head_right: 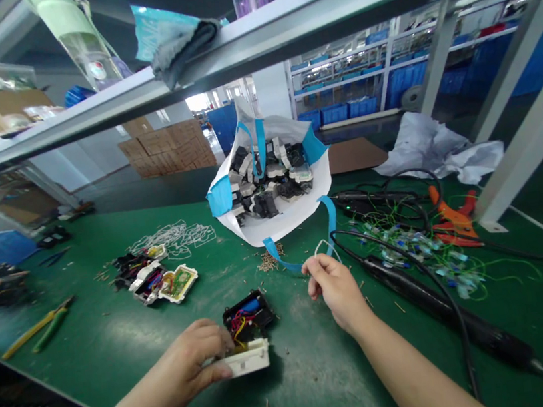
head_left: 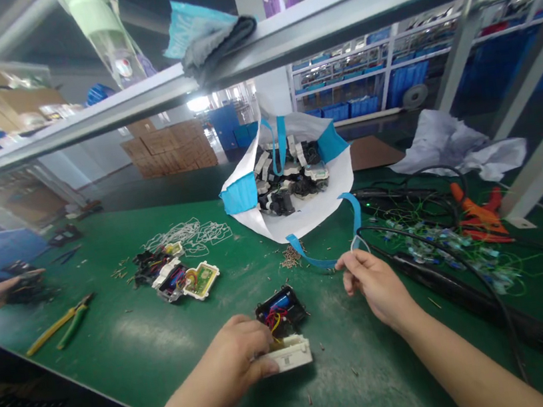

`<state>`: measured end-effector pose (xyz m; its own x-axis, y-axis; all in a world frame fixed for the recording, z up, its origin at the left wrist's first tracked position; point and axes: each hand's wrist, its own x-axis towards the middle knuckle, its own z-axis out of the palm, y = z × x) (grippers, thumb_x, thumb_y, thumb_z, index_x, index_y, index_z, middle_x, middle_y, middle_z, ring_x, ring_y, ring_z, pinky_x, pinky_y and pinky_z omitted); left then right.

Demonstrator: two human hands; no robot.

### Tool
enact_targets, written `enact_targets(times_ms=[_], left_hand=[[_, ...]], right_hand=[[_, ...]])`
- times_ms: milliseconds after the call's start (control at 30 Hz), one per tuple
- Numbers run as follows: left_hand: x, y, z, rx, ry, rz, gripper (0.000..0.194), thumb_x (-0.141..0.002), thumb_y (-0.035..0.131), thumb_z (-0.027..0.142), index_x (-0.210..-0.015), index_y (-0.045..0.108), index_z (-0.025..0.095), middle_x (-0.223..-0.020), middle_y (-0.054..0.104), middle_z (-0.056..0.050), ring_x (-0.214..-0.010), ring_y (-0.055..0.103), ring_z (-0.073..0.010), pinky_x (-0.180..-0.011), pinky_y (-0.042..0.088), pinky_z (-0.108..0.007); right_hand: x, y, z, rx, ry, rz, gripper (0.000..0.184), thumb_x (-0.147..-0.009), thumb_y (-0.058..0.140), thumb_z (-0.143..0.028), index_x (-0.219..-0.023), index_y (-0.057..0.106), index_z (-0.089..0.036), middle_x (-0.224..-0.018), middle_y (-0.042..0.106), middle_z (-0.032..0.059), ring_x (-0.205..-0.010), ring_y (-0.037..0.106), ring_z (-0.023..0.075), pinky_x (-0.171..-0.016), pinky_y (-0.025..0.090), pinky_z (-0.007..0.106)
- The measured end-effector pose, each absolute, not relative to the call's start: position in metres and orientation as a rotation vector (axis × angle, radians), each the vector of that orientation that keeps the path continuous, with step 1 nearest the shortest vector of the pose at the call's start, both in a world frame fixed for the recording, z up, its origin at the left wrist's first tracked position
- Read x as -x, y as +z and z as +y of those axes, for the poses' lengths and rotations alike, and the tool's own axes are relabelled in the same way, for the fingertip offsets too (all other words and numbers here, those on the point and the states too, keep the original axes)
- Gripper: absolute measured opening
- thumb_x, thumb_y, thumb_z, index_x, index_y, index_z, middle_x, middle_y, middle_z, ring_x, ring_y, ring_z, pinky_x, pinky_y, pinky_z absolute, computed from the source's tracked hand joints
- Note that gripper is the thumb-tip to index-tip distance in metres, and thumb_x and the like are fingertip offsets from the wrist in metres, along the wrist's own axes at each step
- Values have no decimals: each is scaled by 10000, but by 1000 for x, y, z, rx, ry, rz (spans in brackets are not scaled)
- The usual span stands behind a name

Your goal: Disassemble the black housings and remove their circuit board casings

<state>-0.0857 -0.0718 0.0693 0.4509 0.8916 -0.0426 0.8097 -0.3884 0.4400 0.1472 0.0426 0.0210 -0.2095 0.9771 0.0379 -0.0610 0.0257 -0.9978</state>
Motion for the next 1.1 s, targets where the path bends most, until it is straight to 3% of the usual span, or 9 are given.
enact_targets(times_ms=[133, 267, 500, 567, 633, 700, 800, 967, 1100], left_hand=[[102, 58, -84, -2502, 179, 1686, 82, -820, 511, 218, -778, 562, 169, -821, 592, -30, -770, 539, -182, -842, 367, -388], [131, 42, -93, -2529, 124, 1912, 38, -805, 527, 192, -794, 556, 170, -826, 590, -33, -783, 551, -205, -869, 356, -459], [192, 12, -105, -2459, 197, 2202, 49, -808, 522, 202, -800, 567, 186, -832, 593, -25, -781, 573, -211, -849, 370, -477], [206, 6, -106, -2414, 231, 2262, 66, -813, 509, 213, -822, 573, 198, -854, 596, -24, -797, 576, -210, -851, 370, -470], [215, 4, -107, -2368, 233, 2283, 95, -821, 489, 230, -852, 577, 213, -900, 598, -23, -826, 578, -208, -856, 370, -460], [221, 4, -106, -2321, 197, 2301, 121, -825, 473, 238, -876, 581, 226, -941, 597, -23, -856, 577, -208, -867, 365, -455], [229, 2, -104, -2265, 101, 2338, 156, -825, 453, 237, -893, 594, 235, -953, 602, -27, -869, 575, -207, -881, 356, -454], [244, -7, -97, -2217, 16, 2623, 305, -834, 352, 164, -977, 612, 235, -1058, 593, -83, -945, 555, -256, -894, 316, -520], [220, 13, -81, -2351, 451, 2856, 397, -799, 328, 132, -1150, 513, 135, -1144, 511, -166, -1022, 491, -306, -885, 342, -516]], right_hand=[[-153, 50, 30, 1095, 1263, -1633, 284, -720, 560, -442, -670, 584, -164, -510, 492, -15, -449, 422, 109, -488, 316, 237], [-144, 63, 28, 1169, 1007, -2111, 219, -766, 490, -321, -655, 600, -168, -740, 586, 29, -694, 530, 167, -643, 361, 263], [-50, 82, 64, 1181, 872, -2378, 196, -745, 515, -149, -555, 563, -137, -532, 540, 3, -533, 505, 132, -518, 339, 236], [-11, 96, 77, 1127, 859, -2362, 170, -791, 502, -175, -658, 591, -120, -618, 578, 11, -578, 530, 125, -573, 395, 247], [23, 111, 88, 1045, 843, -2317, 192, -824, 502, -231, -954, 582, -113, -872, 617, 47, -712, 566, 128, -671, 433, 270], [46, 121, 93, 982, 826, -2276, 488, -808, 538, -286, -1245, 394, -122, -1140, 534, 101, -854, 565, 143, -752, 431, 269], [51, 123, 89, 946, 791, -2266, 710, -781, 553, -305, -1363, 190, -124, -1286, 408, 131, -955, 540, 177, -811, 416, 273], [-7, 97, 61, 1011, 714, -2313, 559, -757, 521, -224, -1285, 364, -130, -1268, 419, 113, -992, 516, 204, -872, 394, 322], [-94, 67, 52, 1197, 649, -2263, 368, -795, 420, -264, -1128, 508, -136, -1117, 524, 110, -972, 522, 218, -836, 416, 356]])
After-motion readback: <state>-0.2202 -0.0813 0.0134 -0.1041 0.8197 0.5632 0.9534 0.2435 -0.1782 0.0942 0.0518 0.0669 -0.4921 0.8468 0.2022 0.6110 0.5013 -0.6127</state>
